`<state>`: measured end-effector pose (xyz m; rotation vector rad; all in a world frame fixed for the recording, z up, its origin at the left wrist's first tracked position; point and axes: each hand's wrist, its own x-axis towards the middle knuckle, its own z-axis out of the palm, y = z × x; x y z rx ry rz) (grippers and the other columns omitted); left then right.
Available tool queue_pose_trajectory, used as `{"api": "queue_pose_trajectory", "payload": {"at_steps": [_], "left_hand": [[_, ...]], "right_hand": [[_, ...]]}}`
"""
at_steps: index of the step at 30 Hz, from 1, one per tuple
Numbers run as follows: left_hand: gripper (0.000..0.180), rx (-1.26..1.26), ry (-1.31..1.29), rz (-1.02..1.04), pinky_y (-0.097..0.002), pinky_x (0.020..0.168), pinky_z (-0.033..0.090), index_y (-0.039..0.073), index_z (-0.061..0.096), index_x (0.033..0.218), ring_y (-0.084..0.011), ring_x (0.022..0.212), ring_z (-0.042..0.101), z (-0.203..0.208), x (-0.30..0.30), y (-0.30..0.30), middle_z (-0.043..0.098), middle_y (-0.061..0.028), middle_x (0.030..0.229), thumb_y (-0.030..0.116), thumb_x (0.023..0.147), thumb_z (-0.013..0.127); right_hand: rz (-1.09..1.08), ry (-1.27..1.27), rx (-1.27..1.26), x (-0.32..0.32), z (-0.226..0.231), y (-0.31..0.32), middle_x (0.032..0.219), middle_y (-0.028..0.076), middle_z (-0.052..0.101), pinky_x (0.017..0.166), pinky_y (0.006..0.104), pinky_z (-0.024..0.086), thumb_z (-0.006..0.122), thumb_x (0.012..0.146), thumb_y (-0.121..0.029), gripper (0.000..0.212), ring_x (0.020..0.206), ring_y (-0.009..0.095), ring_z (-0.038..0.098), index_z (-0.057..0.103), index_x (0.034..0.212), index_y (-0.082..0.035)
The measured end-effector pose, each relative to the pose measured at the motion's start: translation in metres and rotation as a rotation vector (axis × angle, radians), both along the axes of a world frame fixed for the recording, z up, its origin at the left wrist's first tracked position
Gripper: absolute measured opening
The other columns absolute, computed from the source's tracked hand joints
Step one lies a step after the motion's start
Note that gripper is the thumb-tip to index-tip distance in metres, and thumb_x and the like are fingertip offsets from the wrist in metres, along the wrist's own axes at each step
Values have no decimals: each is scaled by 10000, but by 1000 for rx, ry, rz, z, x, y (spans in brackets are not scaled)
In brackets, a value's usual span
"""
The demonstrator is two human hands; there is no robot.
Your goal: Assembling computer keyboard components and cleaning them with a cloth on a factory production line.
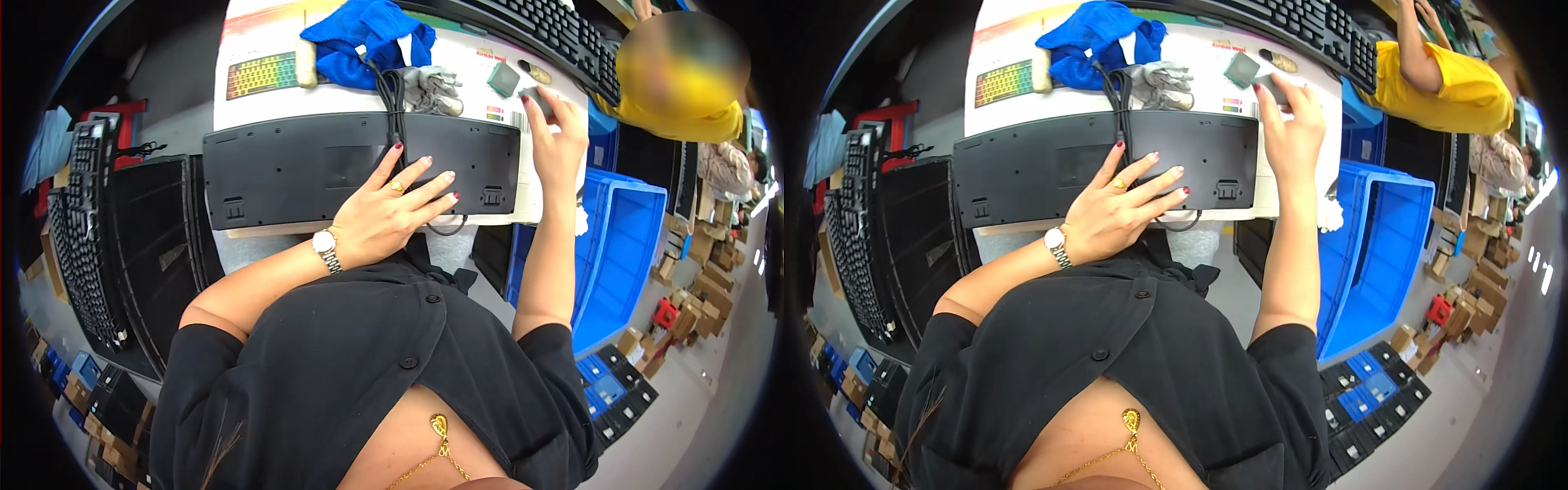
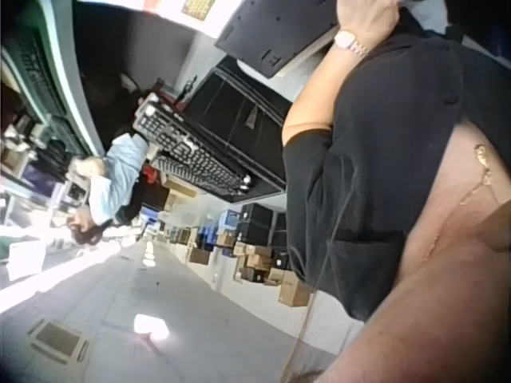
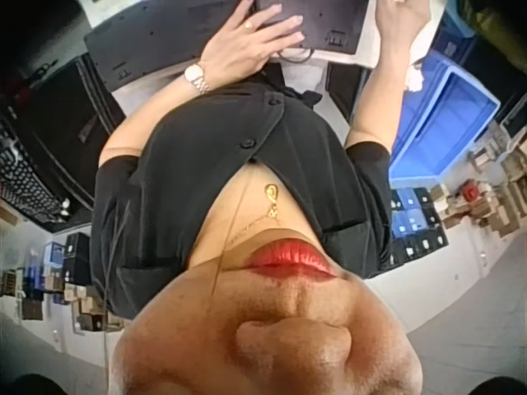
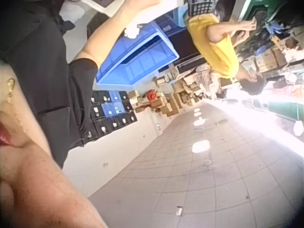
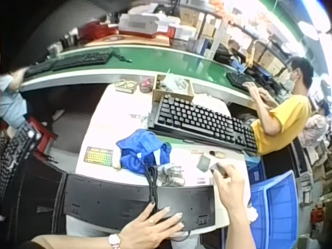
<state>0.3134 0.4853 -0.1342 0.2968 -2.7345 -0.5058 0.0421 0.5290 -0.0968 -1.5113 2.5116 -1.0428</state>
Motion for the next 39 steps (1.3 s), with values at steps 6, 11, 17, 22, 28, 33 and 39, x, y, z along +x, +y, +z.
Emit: {"api": "queue_pose_trajectory", "payload": {"at_steps": [6, 11, 17, 22, 28, 33, 39], "left_hand": [[411, -17, 29, 26, -541, 1228, 185, 193, 634, 1278, -241, 1343, 462, -3, 1, 2, 549, 22, 1419, 171, 868, 617], [411, -46, 33, 13, -539, 1232, 174, 212, 642, 1273, -234, 1332, 472, 2, 1, 0, 559, 29, 1410, 189, 863, 635], [476, -72, -7, 29, -532, 1239, 161, 249, 642, 1283, -208, 1350, 456, -1, 5, 6, 560, 60, 1418, 183, 815, 695], [549, -87, -12, 37, -518, 1249, 147, 283, 633, 1304, -186, 1369, 438, 0, 1, 2, 556, 87, 1429, 169, 776, 733], [560, -70, -12, 34, -505, 1258, 126, 292, 632, 1309, -178, 1372, 435, -1, 1, 6, 553, 96, 1432, 168, 773, 736], [566, -57, -21, 26, -503, 1260, 120, 291, 634, 1306, -178, 1372, 435, -1, -1, 5, 552, 99, 1432, 161, 765, 741], [577, -33, -26, 19, -504, 1259, 122, 285, 636, 1304, -182, 1372, 436, -2, -1, 2, 551, 99, 1434, 144, 756, 743]], "right_hand": [[310, 220, -42, 32, -8, -62, 1210, 103, 623, 893, 381, 487, 778, 825, -244, 308, 1063, 291, 561, 741, 1051, -39], [364, 120, 43, 42, -19, -75, 1170, 98, 664, 903, 376, 492, 756, 831, -200, 235, 1029, 292, 588, 736, 995, -33], [247, -533, -240, 11, 14, -19, 1038, 88, 720, 798, 290, 535, 699, 849, -144, 168, 870, 194, 651, 702, 957, -15], [68, -721, -211, -22, 18, 76, 910, 104, 704, 751, 227, 512, 686, 877, -117, 179, 810, 134, 635, 671, 1011, 1], [-33, -698, -21, 23, -16, 119, 851, 81, 689, 704, 228, 492, 742, 853, -124, 173, 741, 126, 608, 682, 967, -9], [-166, -630, 61, 34, -25, 114, 799, 84, 683, 658, 243, 495, 769, 839, -138, 190, 694, 128, 600, 673, 930, -2], [-215, -595, 153, 26, -22, 89, 758, 91, 676, 620, 256, 496, 780, 839, -167, 221, 645, 130, 585, 664, 904, 9]]}}
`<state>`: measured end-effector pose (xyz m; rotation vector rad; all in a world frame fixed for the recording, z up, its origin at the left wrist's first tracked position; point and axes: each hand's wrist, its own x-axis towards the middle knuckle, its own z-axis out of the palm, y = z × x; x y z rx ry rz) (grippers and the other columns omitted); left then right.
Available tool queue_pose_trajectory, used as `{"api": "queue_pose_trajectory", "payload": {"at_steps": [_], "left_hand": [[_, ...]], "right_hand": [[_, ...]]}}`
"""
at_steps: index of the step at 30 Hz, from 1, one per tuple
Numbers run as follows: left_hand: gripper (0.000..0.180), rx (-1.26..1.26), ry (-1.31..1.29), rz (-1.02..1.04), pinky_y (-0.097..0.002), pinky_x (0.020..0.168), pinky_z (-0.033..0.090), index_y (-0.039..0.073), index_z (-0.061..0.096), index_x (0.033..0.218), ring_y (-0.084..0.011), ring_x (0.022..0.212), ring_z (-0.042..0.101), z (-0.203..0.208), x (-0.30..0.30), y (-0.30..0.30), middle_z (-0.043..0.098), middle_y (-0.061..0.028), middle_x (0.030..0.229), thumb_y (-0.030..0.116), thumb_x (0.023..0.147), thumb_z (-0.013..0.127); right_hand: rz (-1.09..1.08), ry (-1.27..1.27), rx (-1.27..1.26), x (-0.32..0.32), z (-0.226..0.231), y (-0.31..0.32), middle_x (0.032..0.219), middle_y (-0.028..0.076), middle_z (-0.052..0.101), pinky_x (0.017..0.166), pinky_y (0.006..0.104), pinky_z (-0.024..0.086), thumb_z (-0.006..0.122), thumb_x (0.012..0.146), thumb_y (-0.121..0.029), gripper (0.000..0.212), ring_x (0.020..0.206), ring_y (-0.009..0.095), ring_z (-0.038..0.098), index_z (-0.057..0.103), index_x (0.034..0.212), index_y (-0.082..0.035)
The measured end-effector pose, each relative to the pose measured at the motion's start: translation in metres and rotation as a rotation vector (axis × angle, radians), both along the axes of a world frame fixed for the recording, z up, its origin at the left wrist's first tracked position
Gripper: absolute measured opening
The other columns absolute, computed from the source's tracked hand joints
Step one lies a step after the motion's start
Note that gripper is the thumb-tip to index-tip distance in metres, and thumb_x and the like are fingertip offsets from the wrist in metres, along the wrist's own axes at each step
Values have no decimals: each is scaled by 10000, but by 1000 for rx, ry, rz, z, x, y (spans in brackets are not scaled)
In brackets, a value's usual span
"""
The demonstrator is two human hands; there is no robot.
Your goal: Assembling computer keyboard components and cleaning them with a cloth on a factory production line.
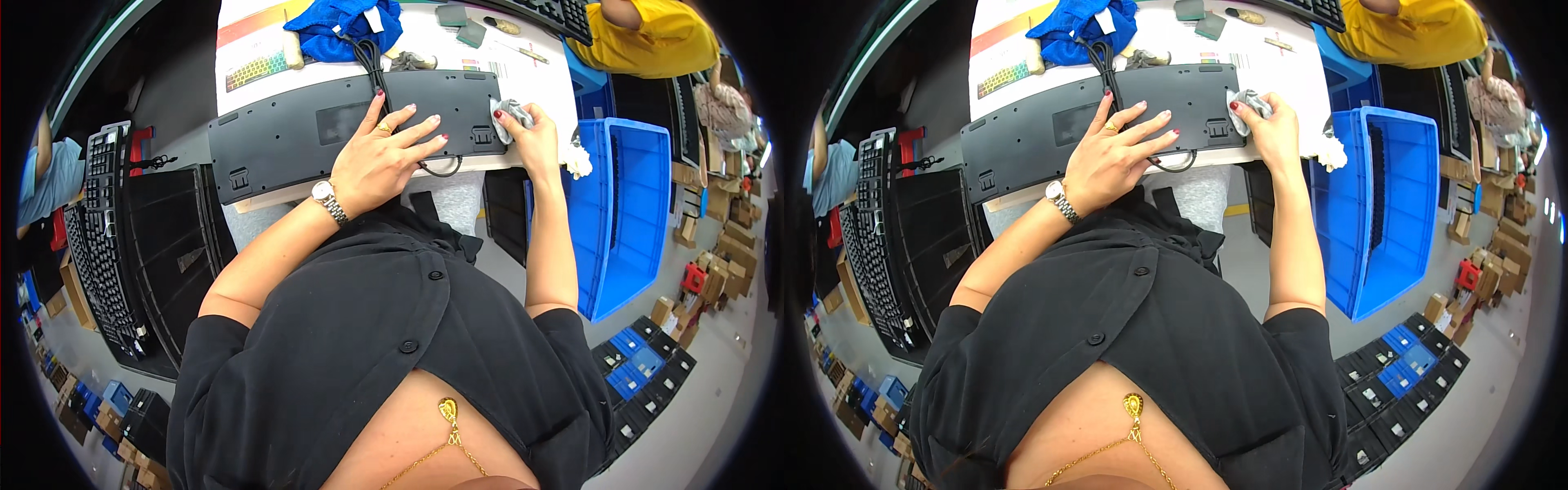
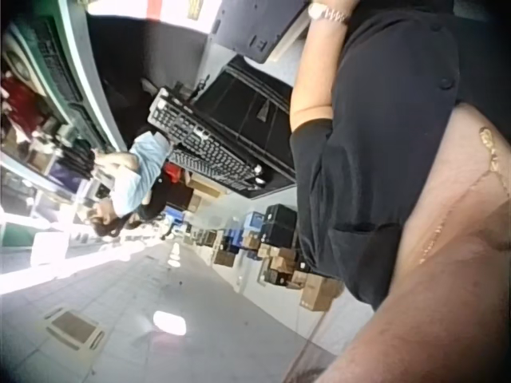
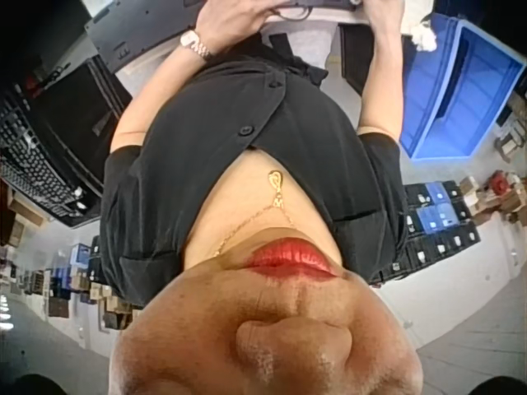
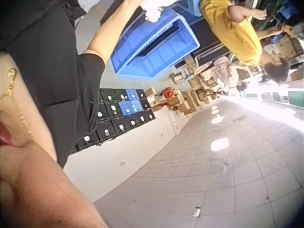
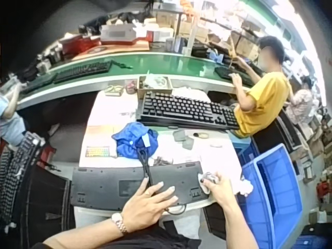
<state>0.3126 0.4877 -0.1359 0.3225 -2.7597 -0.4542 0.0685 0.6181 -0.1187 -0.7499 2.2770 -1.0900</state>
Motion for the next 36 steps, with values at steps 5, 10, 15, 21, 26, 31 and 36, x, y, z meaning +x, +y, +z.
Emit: {"api": "queue_pose_trajectory", "payload": {"at_steps": [5, 10, 15, 21, 26, 31, 36], "left_hand": [[580, 27, 8, -14, -506, 1258, 123, 276, 637, 1303, -189, 1371, 439, 4, 0, -1, 547, 93, 1439, 129, 752, 740], [552, 16, 13, -7, -508, 1256, 129, 261, 639, 1299, -191, 1370, 440, 3, 1, -2, 543, 84, 1443, 127, 771, 726], [521, 27, 27, -14, -511, 1254, 135, 248, 640, 1297, -192, 1372, 438, 1, 0, -1, 544, 77, 1443, 129, 794, 709], [500, 39, 44, -11, -513, 1251, 144, 240, 640, 1296, -191, 1374, 434, 1, 0, -2, 547, 69, 1438, 131, 812, 695], [495, 60, 44, -2, -513, 1248, 155, 234, 642, 1293, -193, 1370, 437, -2, 3, -2, 552, 61, 1433, 125, 812, 692], [487, 75, 45, -17, -515, 1243, 169, 222, 643, 1288, -197, 1362, 443, 0, -1, -5, 557, 55, 1425, 121, 814, 687], [486, 73, 48, -24, -520, 1240, 173, 212, 640, 1287, -205, 1360, 444, 0, 0, -6, 560, 49, 1420, 119, 812, 682]], "right_hand": [[-9, 7, -25, -10, -3, -19, 757, 98, 674, 615, 254, 493, 783, 841, -183, 238, 641, 134, 584, 664, 903, 13], [-24, 111, -9, -13, -9, -35, 762, 104, 678, 615, 251, 493, 778, 844, -183, 231, 647, 142, 594, 670, 909, 11], [-216, 293, -117, -48, -28, -47, 824, 109, 693, 656, 239, 498, 775, 857, -197, 262, 707, 144, 618, 670, 947, 26], [-384, 111, -375, -68, -1, -27, 910, 96, 685, 721, 209, 487, 756, 898, -190, 280, 783, 113, 616, 654, 1033, 33], [-147, -189, -255, -34, 8, 1, 909, 99, 695, 738, 226, 497, 779, 870, -213, 303, 795, 127, 625, 665, 1018, 24], [-26, -109, 43, -5, -4, 22, 886, 102, 694, 715, 252, 510, 789, 843, -185, 271, 746, 149, 622, 663, 1003, -6], [-59, 80, 134, -2, 0, -6, 862, 110, 695, 699, 275, 513, 793, 831, -197, 278, 716, 173, 622, 654, 983, -10]]}}
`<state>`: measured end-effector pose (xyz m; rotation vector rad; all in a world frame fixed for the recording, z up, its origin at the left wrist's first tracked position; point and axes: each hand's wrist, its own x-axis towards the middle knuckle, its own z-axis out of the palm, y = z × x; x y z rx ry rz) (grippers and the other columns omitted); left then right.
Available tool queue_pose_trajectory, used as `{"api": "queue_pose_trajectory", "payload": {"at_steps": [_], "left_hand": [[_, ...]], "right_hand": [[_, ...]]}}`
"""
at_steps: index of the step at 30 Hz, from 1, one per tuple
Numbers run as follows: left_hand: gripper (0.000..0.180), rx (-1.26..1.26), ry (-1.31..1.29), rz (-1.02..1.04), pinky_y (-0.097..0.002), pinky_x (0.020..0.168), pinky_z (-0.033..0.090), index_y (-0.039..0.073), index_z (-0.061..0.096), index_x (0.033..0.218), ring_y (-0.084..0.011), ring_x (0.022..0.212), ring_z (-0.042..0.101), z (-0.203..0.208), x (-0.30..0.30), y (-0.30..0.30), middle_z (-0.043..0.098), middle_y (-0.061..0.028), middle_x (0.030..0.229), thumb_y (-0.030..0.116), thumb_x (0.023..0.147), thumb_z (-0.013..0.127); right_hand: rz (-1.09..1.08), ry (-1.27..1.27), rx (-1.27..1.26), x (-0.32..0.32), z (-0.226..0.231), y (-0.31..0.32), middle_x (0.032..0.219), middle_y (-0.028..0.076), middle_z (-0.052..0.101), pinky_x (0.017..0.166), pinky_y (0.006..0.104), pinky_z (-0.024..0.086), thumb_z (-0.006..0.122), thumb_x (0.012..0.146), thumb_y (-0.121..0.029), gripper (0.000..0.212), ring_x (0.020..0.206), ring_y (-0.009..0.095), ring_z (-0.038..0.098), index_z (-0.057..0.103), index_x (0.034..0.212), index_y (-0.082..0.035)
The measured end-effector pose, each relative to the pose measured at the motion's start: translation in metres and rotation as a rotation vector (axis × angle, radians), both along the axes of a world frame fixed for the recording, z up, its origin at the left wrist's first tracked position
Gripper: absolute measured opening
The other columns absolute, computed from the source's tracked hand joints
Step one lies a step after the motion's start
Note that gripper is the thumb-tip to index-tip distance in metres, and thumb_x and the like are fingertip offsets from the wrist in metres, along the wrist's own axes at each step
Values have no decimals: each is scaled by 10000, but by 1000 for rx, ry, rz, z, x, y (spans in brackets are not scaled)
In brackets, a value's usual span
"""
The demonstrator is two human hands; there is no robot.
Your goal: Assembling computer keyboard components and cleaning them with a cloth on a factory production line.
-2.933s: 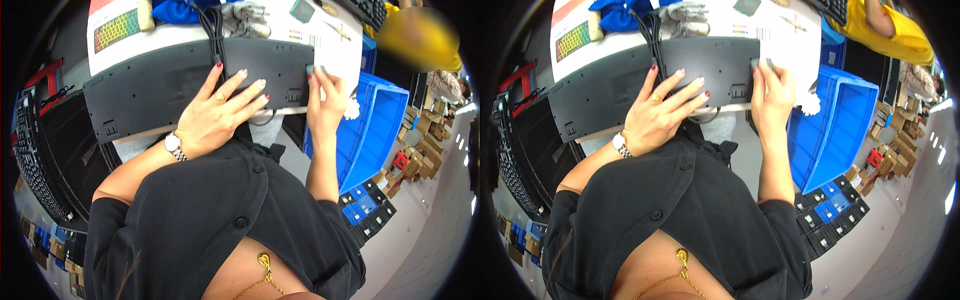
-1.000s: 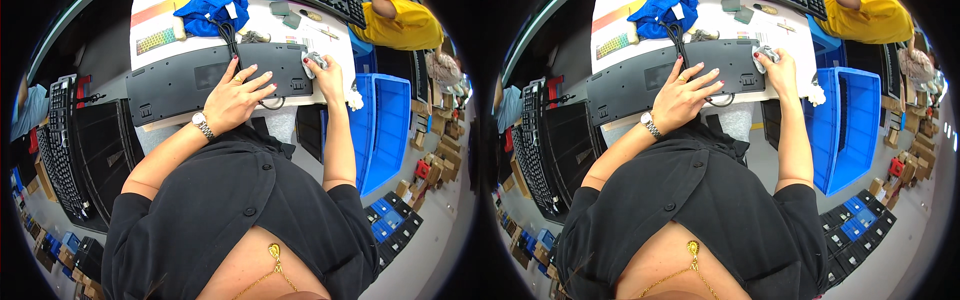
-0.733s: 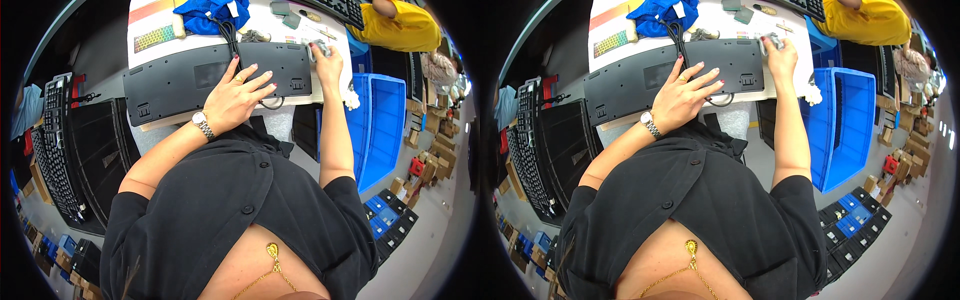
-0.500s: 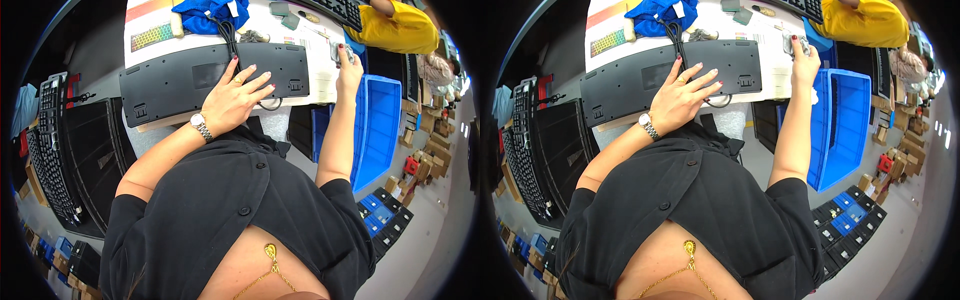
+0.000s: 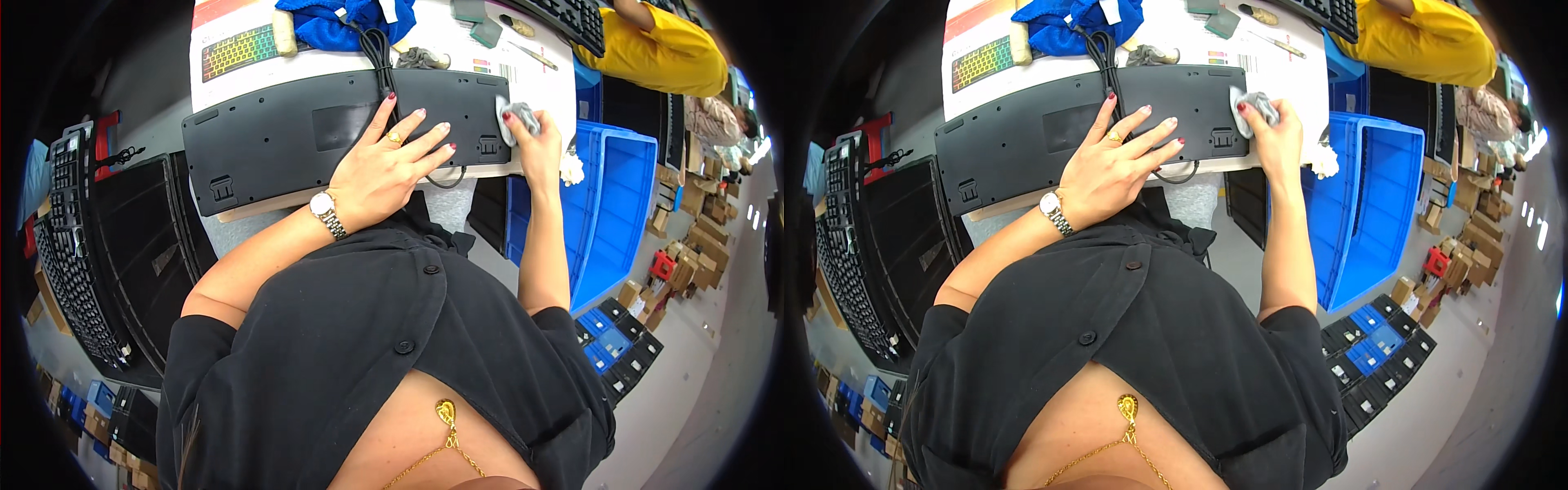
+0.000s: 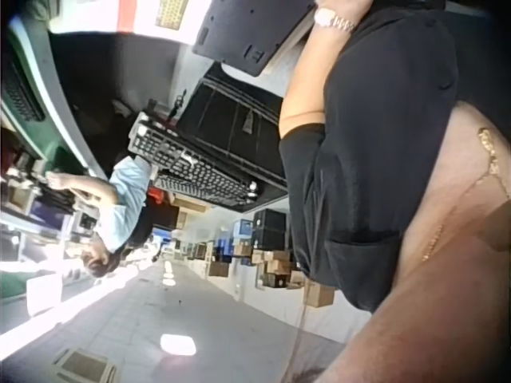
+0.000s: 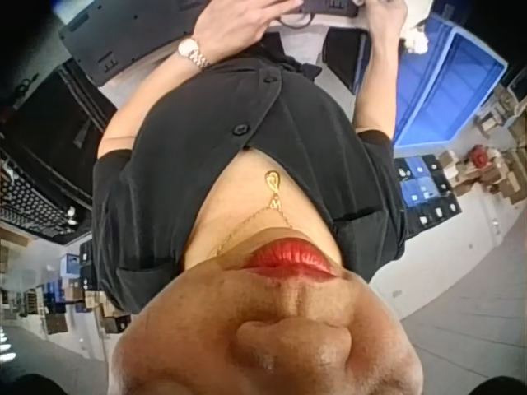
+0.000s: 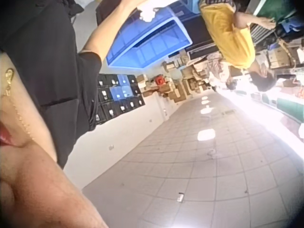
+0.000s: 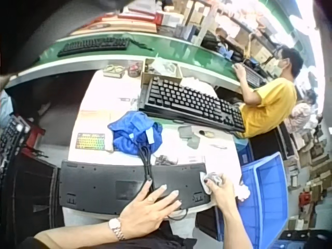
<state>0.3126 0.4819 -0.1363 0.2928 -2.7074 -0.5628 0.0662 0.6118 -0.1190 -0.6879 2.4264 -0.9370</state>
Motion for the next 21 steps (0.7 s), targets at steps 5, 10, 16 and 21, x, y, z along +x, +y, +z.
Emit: {"api": "queue_pose_trajectory", "payload": {"at_steps": [5, 10, 16, 21], "left_hand": [[497, -1, -7, -11, -527, 1240, 172, 207, 632, 1295, -211, 1365, 437, 3, 0, -2, 555, 44, 1423, 121, 808, 681], [507, 11, -6, -14, -531, 1239, 171, 206, 624, 1301, -215, 1367, 432, -1, 2, 1, 547, 42, 1429, 123, 804, 681], [497, 18, 6, -19, -536, 1239, 162, 191, 616, 1301, -231, 1369, 431, -2, 2, -1, 541, 28, 1432, 125, 811, 665], [471, 9, 9, -33, -539, 1240, 142, 162, 613, 1295, -258, 1368, 436, -2, 3, -1, 542, -1, 1429, 129, 826, 637]], "right_hand": [[14, 230, 4, -29, -6, -60, 842, 117, 701, 693, 287, 513, 787, 837, -254, 355, 723, 180, 628, 657, 1028, 16], [192, 418, -575, -33, 1, -124, 836, 112, 715, 682, 285, 511, 753, 866, -280, 357, 728, 170, 634, 693, 1044, 24], [107, 280, -309, -62, 21, -135, 869, 89, 714, 700, 249, 495, 730, 900, -269, 338, 761, 134, 617, 718, 1068, 24], [228, 209, -244, -54, 14, -127, 860, 80, 724, 676, 254, 499, 723, 893, -255, 289, 740, 140, 620, 743, 1016, 6]]}}
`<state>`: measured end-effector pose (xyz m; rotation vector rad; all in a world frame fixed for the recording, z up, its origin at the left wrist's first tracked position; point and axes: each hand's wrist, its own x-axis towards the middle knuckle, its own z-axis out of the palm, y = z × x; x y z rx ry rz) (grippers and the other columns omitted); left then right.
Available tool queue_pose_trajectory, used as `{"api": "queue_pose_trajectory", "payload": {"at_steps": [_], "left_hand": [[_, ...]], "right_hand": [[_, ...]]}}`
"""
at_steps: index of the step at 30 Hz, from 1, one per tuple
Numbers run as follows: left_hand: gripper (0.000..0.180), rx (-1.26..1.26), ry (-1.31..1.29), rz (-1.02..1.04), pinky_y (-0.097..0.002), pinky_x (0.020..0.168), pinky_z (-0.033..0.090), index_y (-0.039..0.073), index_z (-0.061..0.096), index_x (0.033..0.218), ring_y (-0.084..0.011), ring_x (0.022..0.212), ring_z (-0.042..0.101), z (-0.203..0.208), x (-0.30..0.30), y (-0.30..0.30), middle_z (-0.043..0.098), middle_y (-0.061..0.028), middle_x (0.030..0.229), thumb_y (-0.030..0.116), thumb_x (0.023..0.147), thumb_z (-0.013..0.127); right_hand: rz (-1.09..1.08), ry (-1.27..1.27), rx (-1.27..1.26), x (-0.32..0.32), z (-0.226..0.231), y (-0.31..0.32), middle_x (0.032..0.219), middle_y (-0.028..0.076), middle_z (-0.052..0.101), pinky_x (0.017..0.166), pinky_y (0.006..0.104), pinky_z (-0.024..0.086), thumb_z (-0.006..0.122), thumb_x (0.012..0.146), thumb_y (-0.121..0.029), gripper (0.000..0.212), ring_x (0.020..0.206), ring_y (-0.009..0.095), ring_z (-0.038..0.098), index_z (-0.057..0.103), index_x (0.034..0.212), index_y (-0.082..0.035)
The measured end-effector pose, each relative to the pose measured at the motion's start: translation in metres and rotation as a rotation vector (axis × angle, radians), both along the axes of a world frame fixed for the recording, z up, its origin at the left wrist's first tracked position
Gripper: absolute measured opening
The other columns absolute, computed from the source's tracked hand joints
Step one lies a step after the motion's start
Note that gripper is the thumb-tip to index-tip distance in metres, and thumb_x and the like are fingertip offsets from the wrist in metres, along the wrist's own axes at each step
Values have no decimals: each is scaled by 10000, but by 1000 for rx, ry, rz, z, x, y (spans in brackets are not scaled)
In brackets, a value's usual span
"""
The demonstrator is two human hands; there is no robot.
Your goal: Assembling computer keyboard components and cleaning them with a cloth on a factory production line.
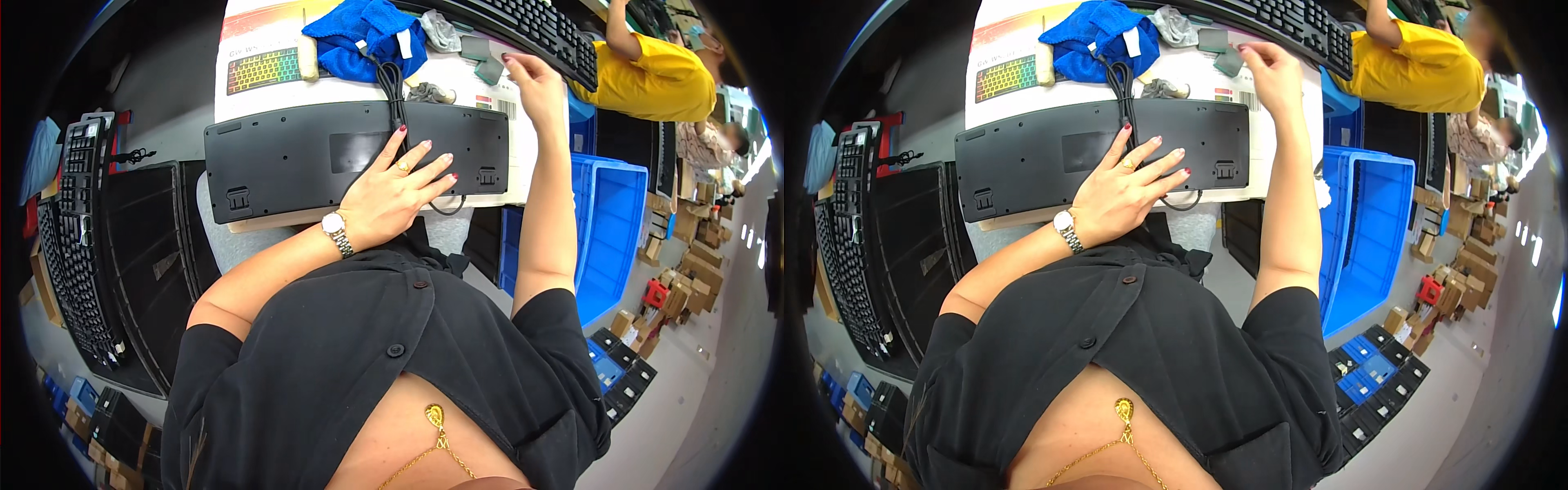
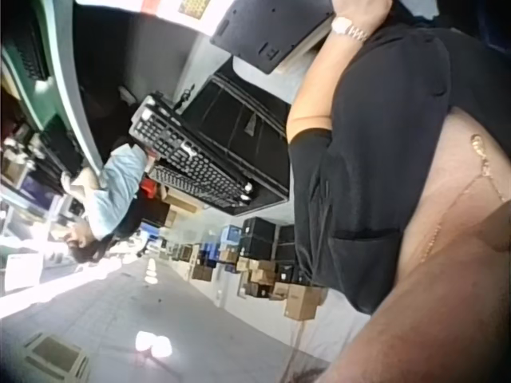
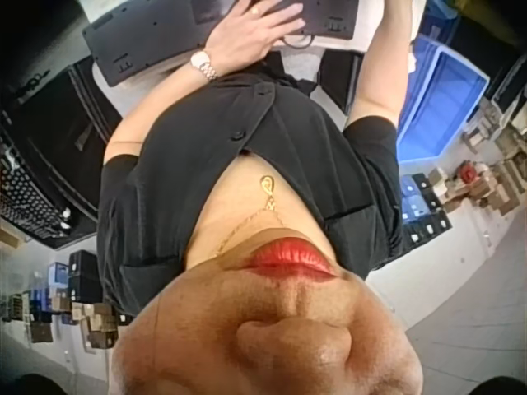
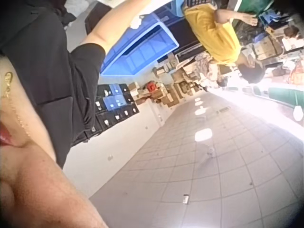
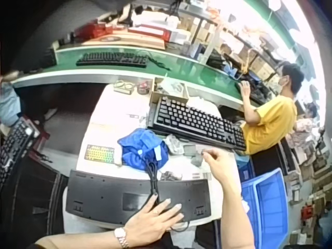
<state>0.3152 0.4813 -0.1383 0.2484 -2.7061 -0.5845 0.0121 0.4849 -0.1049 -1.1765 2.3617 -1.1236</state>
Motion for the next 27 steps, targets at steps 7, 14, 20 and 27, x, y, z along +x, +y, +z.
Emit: {"api": "queue_pose_trajectory", "payload": {"at_steps": [7, 14, 20, 27], "left_hand": [[505, -39, -15, 24, -534, 1235, 178, 206, 625, 1300, -224, 1360, 442, 2, -2, 2, 551, 44, 1425, 139, 803, 686], [505, -54, 13, 38, -524, 1237, 177, 220, 633, 1298, -214, 1354, 452, 2, -1, 2, 558, 50, 1422, 145, 802, 698], [515, -84, -2, 39, -517, 1241, 169, 238, 636, 1301, -206, 1357, 450, 4, -2, 4, 557, 60, 1426, 144, 800, 707], [531, -109, -26, 60, -514, 1245, 162, 247, 634, 1306, -205, 1360, 447, 2, 1, 4, 553, 71, 1430, 145, 792, 717]], "right_hand": [[413, 69, 195, 50, 4, -6, 936, 63, 717, 686, 238, 478, 713, 909, -234, 264, 763, 123, 585, 736, 1057, -17], [610, 79, 311, 52, -10, -12, 979, 38, 717, 702, 266, 492, 723, 892, -252, 271, 808, 118, 589, 743, 1035, -22], [284, -491, -83, 14, -9, 39, 936, 21, 695, 706, 214, 442, 688, 929, -221, 233, 786, 90, 534, 720, 1097, -63], [392, -207, 27, 39, 12, 52, 983, 37, 695, 752, 227, 474, 716, 897, -201, 265, 791, 109, 558, 720, 1125, -65]]}}
